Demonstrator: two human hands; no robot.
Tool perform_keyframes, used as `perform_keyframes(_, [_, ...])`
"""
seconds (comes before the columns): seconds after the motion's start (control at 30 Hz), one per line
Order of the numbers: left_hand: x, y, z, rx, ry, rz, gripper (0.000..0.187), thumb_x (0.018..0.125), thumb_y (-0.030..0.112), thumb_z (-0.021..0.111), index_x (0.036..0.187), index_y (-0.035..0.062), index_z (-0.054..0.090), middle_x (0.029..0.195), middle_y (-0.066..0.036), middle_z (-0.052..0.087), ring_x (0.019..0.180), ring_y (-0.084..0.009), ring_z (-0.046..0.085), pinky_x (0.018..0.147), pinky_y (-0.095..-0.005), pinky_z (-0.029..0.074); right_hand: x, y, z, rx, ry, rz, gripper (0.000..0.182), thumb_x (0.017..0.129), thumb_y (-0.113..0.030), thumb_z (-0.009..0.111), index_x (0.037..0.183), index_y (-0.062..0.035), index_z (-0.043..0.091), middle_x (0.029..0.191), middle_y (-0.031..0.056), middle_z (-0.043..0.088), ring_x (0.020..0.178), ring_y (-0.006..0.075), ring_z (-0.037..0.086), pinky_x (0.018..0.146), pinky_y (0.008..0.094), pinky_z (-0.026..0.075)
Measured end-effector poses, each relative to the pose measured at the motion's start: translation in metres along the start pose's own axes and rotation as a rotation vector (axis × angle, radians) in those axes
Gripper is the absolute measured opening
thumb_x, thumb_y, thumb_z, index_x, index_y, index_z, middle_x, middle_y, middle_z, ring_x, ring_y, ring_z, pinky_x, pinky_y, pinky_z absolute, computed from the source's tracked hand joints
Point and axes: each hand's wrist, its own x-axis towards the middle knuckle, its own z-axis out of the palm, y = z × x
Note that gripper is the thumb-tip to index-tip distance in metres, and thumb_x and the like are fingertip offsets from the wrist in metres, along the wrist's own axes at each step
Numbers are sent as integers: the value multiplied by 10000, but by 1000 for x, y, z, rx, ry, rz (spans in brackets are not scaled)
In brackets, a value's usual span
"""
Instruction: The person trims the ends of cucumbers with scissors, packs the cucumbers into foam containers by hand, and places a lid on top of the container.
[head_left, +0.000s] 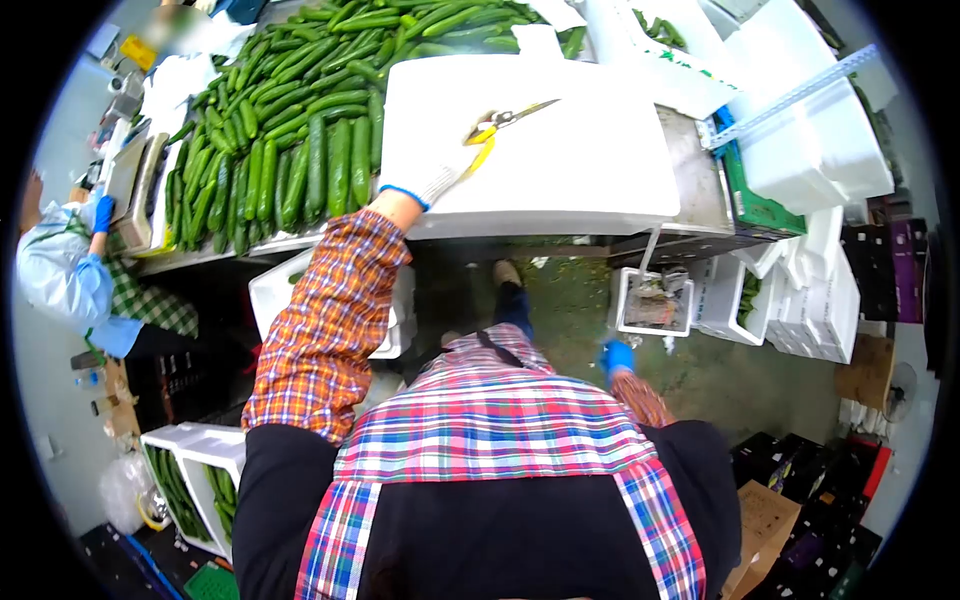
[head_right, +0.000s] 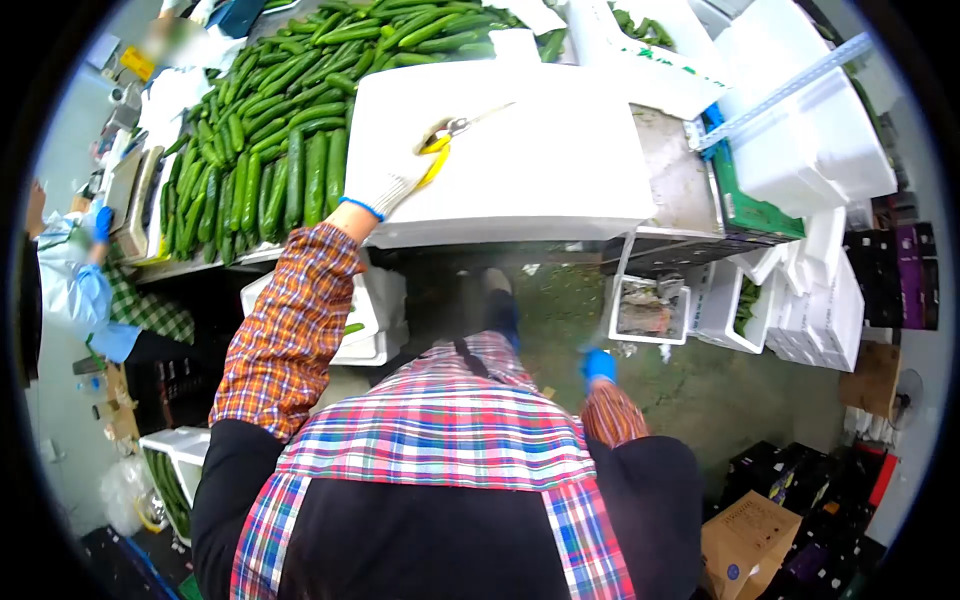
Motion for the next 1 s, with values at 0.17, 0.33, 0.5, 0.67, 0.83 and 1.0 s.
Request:
perform_keyframes(0.17, [1,-6,4,17,70,109,336,895,231,616,1210,118,640,906,-162,670,803,-292,638,723,-368,499,-53,58,-168,962,-50,593,261,887,-395,604,876,-144,674,754,10,651,568,144,571,503,308,433])
perform_keyframes(0.33, [3,2,-3,-32,-24,66,364,905,215,616,1255,117,607,924,-161,667,816,-280,636,735,-358,499,-106,-6,-279,494,-201,769,294,891,-410,600,1052,-175,671,937,3,679,759,180,615,686,370,479])
perform_keyframes(0.5, [0,-5,9,-83,16,24,279,873,267,602,1117,142,657,922,-145,645,887,-333,626,791,-426,488,-117,98,-340,925,118,770,269,889,-359,606,1015,-136,688,908,9,675,744,190,601,689,338,476])
perform_keyframes(0.67, [4,14,-16,-42,17,104,333,842,149,628,1170,89,626,880,-151,628,842,-336,613,749,-409,489,-55,-50,-361,631,308,62,399,891,-341,615,1196,-85,639,1085,15,650,875,114,595,714,263,451])
perform_keyframes(0.83, [6,13,-19,-183,-37,131,310,829,73,621,1139,60,624,847,-156,607,814,-333,598,715,-405,484,12,-223,-305,342,-112,-315,794,828,-201,741,1486,-82,314,1211,155,605,921,137,595,796,313,510])
perform_keyframes(1.0, [2,19,-22,-136,4,91,311,843,109,630,1150,61,618,864,-150,619,805,-338,608,725,-406,495,61,-204,-285,330,-78,-287,349,872,-172,674,1151,26,608,956,69,671,814,99,583,725,278,497])
